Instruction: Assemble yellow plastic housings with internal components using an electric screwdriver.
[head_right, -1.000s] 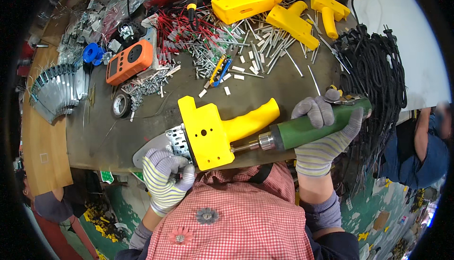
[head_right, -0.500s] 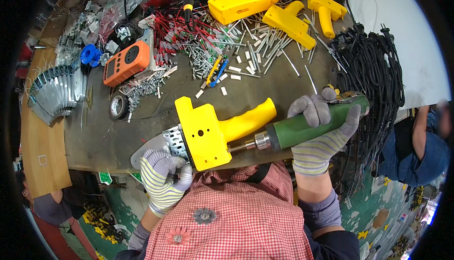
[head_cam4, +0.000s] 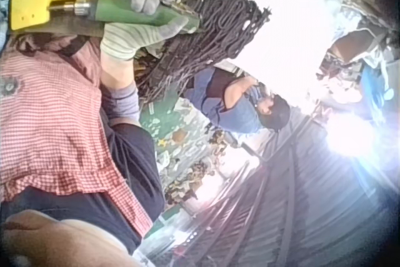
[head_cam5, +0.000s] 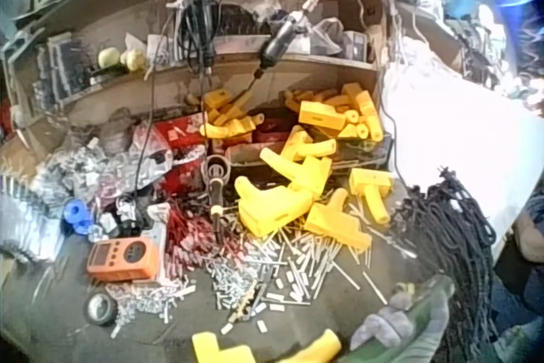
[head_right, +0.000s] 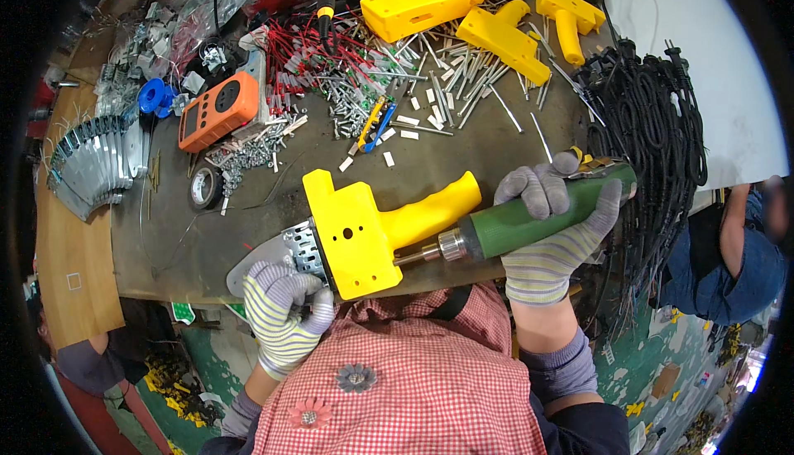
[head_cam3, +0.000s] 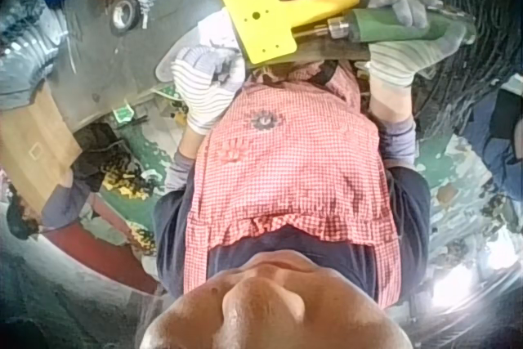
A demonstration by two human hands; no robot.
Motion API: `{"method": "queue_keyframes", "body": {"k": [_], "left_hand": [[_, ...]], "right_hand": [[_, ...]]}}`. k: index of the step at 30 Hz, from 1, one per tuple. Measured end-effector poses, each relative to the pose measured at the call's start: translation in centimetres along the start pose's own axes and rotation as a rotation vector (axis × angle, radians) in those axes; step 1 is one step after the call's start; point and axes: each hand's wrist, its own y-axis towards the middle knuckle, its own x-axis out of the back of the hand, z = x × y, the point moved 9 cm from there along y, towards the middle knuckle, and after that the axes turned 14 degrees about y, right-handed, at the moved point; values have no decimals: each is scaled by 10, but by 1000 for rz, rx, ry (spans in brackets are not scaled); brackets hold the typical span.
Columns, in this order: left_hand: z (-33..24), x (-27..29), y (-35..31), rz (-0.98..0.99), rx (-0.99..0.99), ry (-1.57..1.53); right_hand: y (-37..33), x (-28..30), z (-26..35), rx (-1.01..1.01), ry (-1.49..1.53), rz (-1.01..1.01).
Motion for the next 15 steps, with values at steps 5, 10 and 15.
{"method": "queue_keyframes", "body": {"k": [5, 10, 15], "left_hand": [[1, -1, 0, 33, -3, 1], [2, 1, 1, 15, -15, -6], [0, 1, 0, 7, -61, 0]], "right_hand": [[-1, -3, -5, -34, -2, 37], [-3, -1, -4, 7, -22, 26], [-2, -3, -7, -9, -11, 35]]}}
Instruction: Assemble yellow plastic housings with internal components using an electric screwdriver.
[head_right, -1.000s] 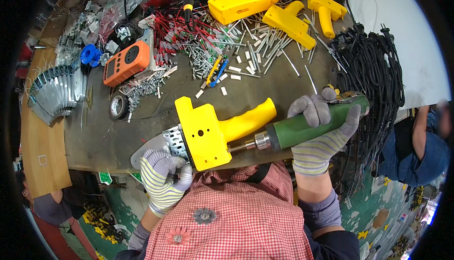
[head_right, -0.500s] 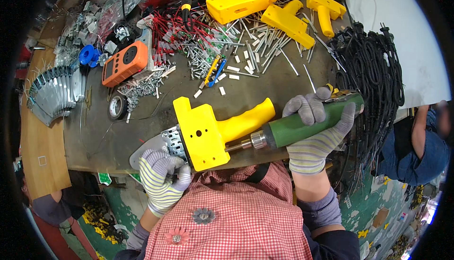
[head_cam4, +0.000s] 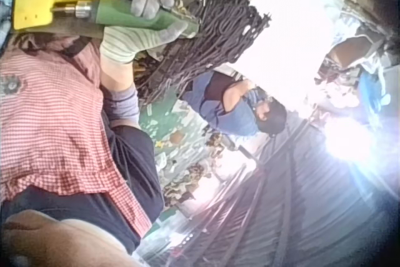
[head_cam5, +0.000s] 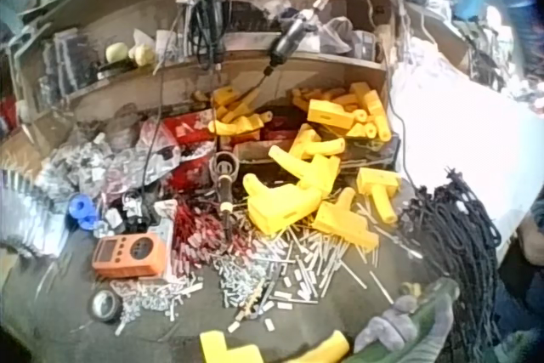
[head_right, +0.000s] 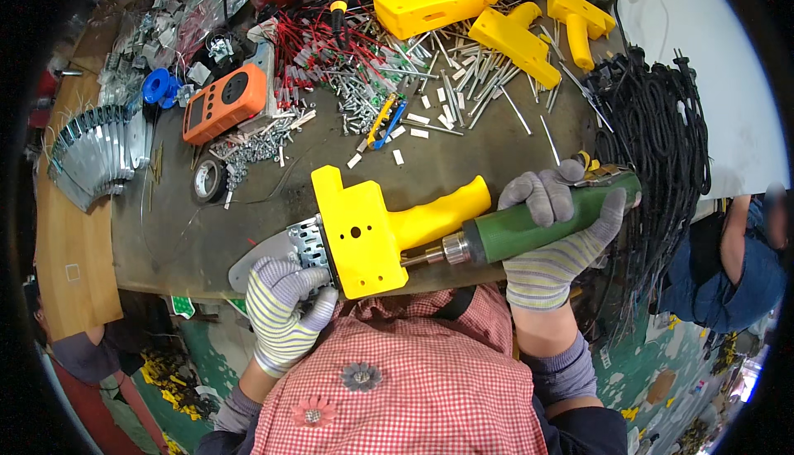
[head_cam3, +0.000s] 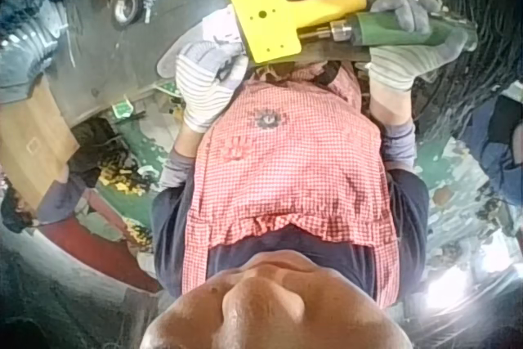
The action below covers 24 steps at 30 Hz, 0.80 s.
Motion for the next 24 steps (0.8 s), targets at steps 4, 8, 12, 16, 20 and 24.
{"method": "queue_keyframes", "body": {"k": [4, 8, 12, 16, 20, 24], "left_hand": [[1, -2, 2, 43, 8, -21], [0, -2, 4, 39, -8, -9], [-1, -1, 4, 25, -25, 0], [-8, -1, 6, 73, -174, 14], [-14, -13, 11, 218, -355, 34], [-15, -12, 12, 211, -341, 25]], "right_hand": [[1, -1, 0, 10, -5, -10], [1, 2, 0, 16, -17, -30], [1, 1, -2, 34, 6, -53], [0, 10, 0, 35, 47, -102], [3, 7, 0, 4, -2, -16], [1, 5, -2, 0, -16, 5]]}}
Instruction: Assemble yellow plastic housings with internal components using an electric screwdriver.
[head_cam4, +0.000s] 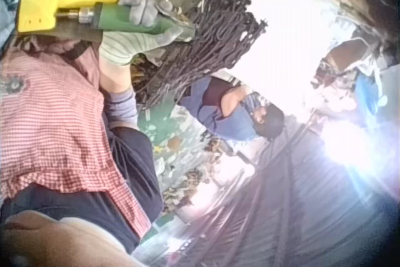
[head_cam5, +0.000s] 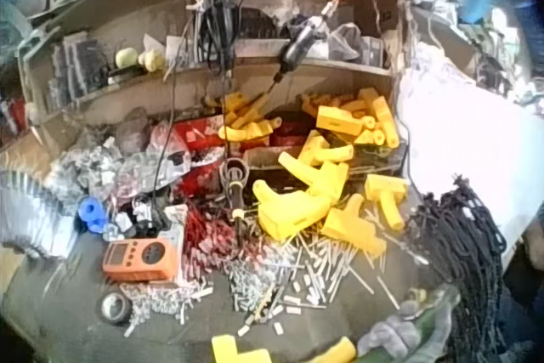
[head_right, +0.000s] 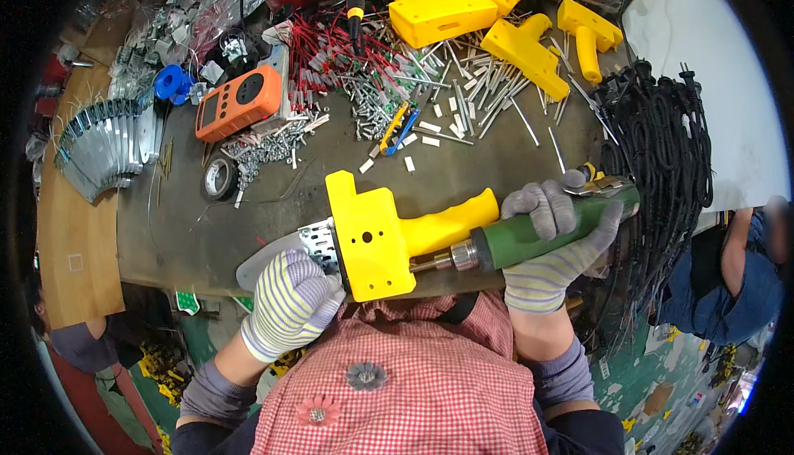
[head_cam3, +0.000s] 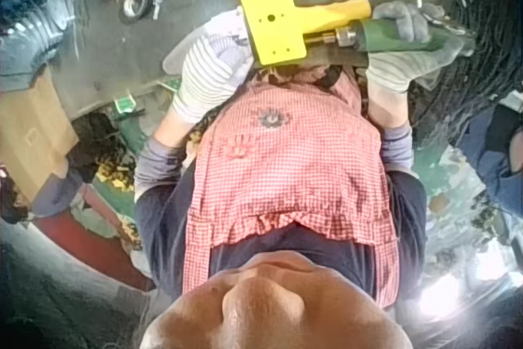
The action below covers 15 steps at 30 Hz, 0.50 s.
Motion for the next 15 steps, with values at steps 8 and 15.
{"method": "queue_keyframes", "body": {"k": [8, 15], "left_hand": [[4, 3, -1, -53, 33, -25], [28, 31, 5, 11, 154, -97]], "right_hand": [[7, -16, 1, 13, -70, -3], [50, -74, 39, 41, -1103, -93]]}}
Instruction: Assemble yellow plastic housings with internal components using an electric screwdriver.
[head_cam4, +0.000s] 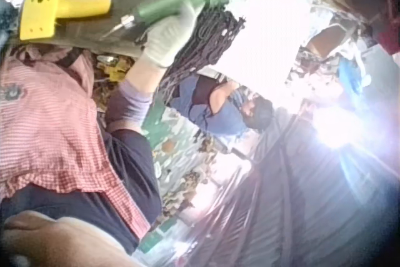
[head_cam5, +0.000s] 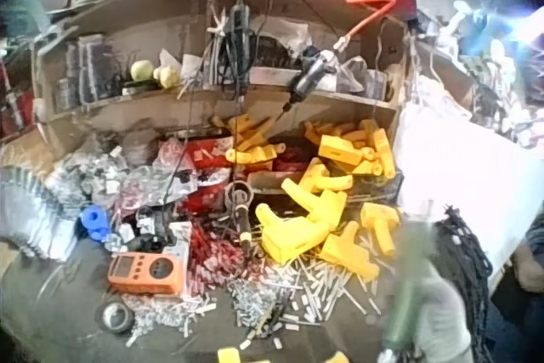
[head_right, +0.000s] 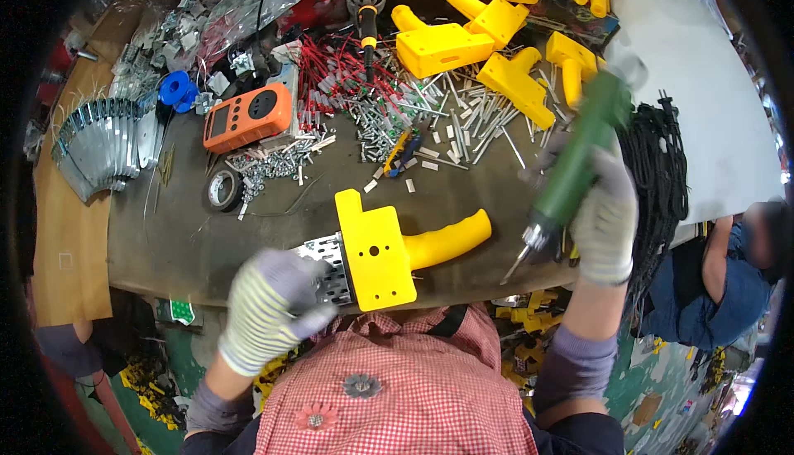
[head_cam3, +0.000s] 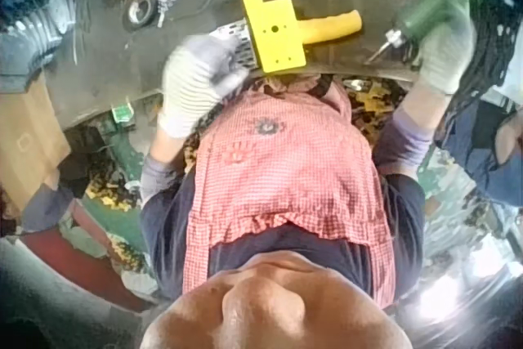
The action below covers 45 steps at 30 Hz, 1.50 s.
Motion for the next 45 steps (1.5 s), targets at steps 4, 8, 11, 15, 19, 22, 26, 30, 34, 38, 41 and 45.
{"method": "queue_keyframes", "body": {"k": [4, 8, 11, 15, 19, 22, 26, 30, 34, 38, 41, 45], "left_hand": [[33, 0, 5, 165, 125, 195], [44, -18, 9, 229, 55, 82], [35, -2, 1, 137, 101, -250], [7, 16, -10, -47, -133, 221], [4, -3, -16, -33, -272, 511], [1, 1, -10, -82, -351, 303], [29, 52, 57, -471, -179, 361], [82, 11, 167, -149, -178, 711], [96, -23, 217, 70, -70, 1002], [97, -22, 216, 4, -112, 928], [90, 14, 195, -328, -116, 673], [72, 72, 142, -750, -193, -149]], "right_hand": [[47, 2, -1, 197, -1392, -78], [62, -14, -14, 39, -1793, -108], [56, -24, -15, 163, -1964, -111], [26, -130, -52, 593, -1322, 512], [51, -156, -95, 566, -1445, 569], [70, -155, -119, 457, -1523, 532], [70, -146, -115, 435, -1515, 486], [44, -144, -89, 384, -1536, 488], [17, -116, -71, 18, -1216, 541], [-17, -134, -100, -483, -520, 473], [-32, -157, -106, -268, -822, 619], [-40, -160, -117, -71, -889, 765]]}}
